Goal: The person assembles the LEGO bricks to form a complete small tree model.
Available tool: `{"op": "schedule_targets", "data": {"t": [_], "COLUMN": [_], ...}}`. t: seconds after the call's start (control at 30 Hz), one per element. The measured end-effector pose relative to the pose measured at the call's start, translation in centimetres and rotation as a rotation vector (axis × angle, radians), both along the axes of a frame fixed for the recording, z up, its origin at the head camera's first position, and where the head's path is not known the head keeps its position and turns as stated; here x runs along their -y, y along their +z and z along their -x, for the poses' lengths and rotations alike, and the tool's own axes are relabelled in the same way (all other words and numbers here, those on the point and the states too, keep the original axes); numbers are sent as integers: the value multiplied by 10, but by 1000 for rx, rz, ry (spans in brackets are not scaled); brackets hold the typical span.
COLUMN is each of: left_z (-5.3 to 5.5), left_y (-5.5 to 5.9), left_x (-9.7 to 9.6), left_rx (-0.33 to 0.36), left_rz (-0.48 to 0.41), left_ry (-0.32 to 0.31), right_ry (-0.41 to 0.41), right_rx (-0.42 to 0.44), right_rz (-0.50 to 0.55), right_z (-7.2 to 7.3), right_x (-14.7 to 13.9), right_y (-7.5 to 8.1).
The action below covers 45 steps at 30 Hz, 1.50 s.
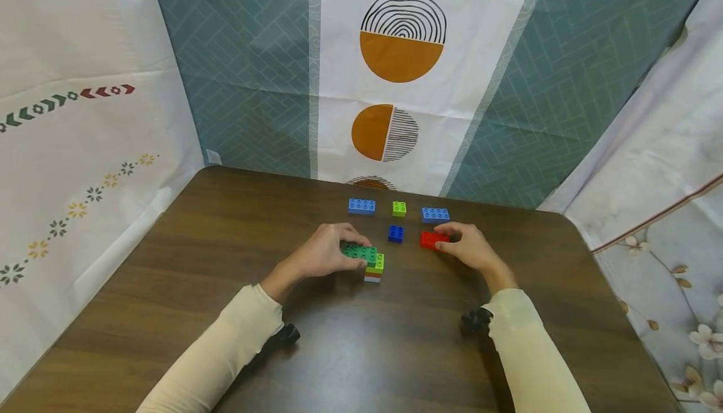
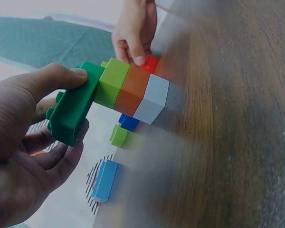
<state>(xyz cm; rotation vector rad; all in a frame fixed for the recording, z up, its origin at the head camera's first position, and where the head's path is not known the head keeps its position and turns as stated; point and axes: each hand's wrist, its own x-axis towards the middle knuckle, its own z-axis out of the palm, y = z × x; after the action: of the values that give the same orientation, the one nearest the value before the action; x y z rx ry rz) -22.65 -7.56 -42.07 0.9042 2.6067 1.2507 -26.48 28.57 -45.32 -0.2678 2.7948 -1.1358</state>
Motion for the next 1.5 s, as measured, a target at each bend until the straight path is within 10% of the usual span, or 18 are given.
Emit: {"op": "schedule_targets", "data": {"t": [0.73,1.5], "left_z": [0,0], "left_y": [-1,-1], "left_x": [3,1], "left_rx": [5,5], "left_rz": [6,7], "left_ry": [2,0], "right_ry": [4,143], "right_rx": [-28,-150], "right_rz": [-47,6], "right_z": [-10,-55], "right_x": [4,53], "right_y": [0,42]}}
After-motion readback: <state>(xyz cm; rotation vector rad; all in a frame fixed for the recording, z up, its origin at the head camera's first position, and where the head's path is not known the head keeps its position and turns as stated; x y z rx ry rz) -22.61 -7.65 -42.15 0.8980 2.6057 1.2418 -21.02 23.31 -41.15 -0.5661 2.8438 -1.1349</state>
